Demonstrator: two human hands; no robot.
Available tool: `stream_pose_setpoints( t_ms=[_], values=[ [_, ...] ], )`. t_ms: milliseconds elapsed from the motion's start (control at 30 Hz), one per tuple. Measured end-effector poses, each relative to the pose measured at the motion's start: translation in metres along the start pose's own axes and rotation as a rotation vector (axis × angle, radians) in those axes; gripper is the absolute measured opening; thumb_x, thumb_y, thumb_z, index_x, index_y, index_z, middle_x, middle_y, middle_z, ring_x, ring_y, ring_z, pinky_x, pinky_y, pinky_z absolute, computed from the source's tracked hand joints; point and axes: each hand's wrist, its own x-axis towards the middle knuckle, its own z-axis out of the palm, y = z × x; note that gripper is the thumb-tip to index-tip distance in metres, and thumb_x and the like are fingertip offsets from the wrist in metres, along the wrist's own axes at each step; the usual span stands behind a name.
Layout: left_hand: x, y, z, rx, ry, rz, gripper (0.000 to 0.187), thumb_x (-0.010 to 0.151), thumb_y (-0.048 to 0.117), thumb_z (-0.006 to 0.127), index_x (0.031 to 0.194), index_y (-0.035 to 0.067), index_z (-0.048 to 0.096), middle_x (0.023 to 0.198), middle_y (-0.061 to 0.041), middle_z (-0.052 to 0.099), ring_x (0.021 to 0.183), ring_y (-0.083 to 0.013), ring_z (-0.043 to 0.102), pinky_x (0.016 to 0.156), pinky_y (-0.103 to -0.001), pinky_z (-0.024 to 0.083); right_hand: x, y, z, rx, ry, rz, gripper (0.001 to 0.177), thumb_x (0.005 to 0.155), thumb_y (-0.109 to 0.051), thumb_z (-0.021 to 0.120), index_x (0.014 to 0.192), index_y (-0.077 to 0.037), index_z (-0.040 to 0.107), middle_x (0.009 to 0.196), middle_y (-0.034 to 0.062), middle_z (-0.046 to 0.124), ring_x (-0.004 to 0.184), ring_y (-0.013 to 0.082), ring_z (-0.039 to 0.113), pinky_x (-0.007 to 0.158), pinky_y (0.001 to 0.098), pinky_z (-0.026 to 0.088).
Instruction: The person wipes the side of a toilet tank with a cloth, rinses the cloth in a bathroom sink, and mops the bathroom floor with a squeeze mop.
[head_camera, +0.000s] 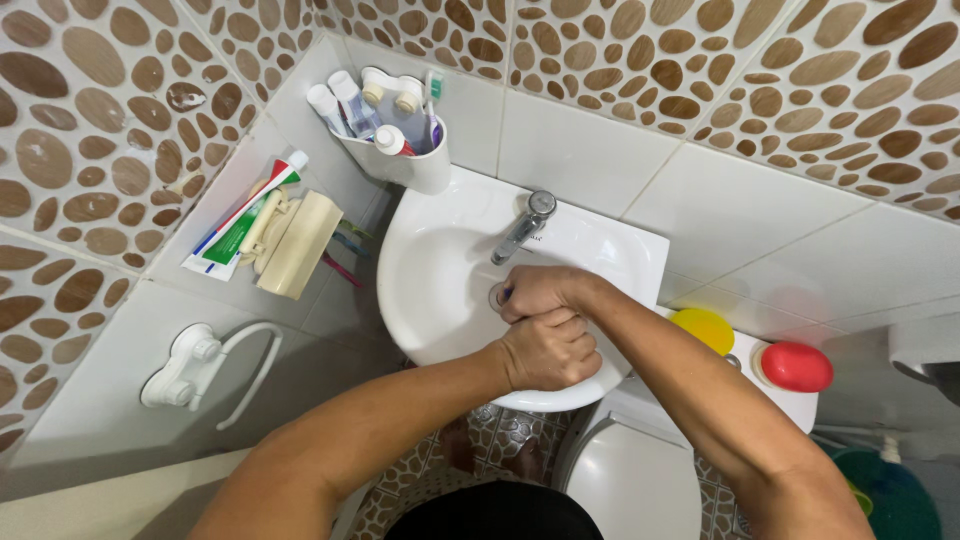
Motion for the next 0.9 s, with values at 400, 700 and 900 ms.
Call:
stream_pose_setpoints(
  t_ms=[400, 700, 900],
  values=[
    [-0.028, 0.0, 0.08, -0.147, -0.9, 0.009, 0.026, 0.113, 0.011, 0.058, 0.111, 0.002, 0.081, 0.119, -0.015, 0.084, 0.113, -0.0252, 0.081, 0.105, -0.045, 0.062, 0.048, 0.033, 0.031, -0.182, 0.176, 0.041, 0.024, 0.085, -0.018, 0.076, 0.104, -0.007, 0.086, 0.104, 0.0186, 0.083, 0.097, 0.0327, 0.078, 0.092, 0.0459, 0.06],
    [-0.012, 0.037, -0.047, -0.398, 0.141, -0.992, 0.048, 0.098, 0.025, 0.073, 0.141, 0.005, 0.065, 0.132, -0.023, 0.073, 0.12, -0.0333, 0.075, 0.103, -0.042, 0.065, -0.047, 0.099, 0.02, 1.29, 0.309, -0.111, 0.025, 0.098, -0.027, 0.078, 0.104, -0.003, 0.077, 0.095, 0.0098, 0.077, 0.081, 0.0194, 0.073, 0.075, 0.0366, 0.061],
    [-0.04, 0.01, -0.056, -0.412, 0.053, -1.537, 0.033, 0.101, 0.025, 0.078, 0.124, 0.002, 0.08, 0.098, -0.017, 0.083, 0.089, -0.0253, 0.083, 0.08, -0.038, 0.064, -0.07, 0.112, 0.041, 0.772, 0.494, -0.024, 0.043, 0.099, -0.029, 0.091, 0.086, -0.009, 0.054, 0.083, 0.0063, 0.061, 0.074, 0.0219, 0.048, 0.066, 0.0476, 0.038]
  ],
)
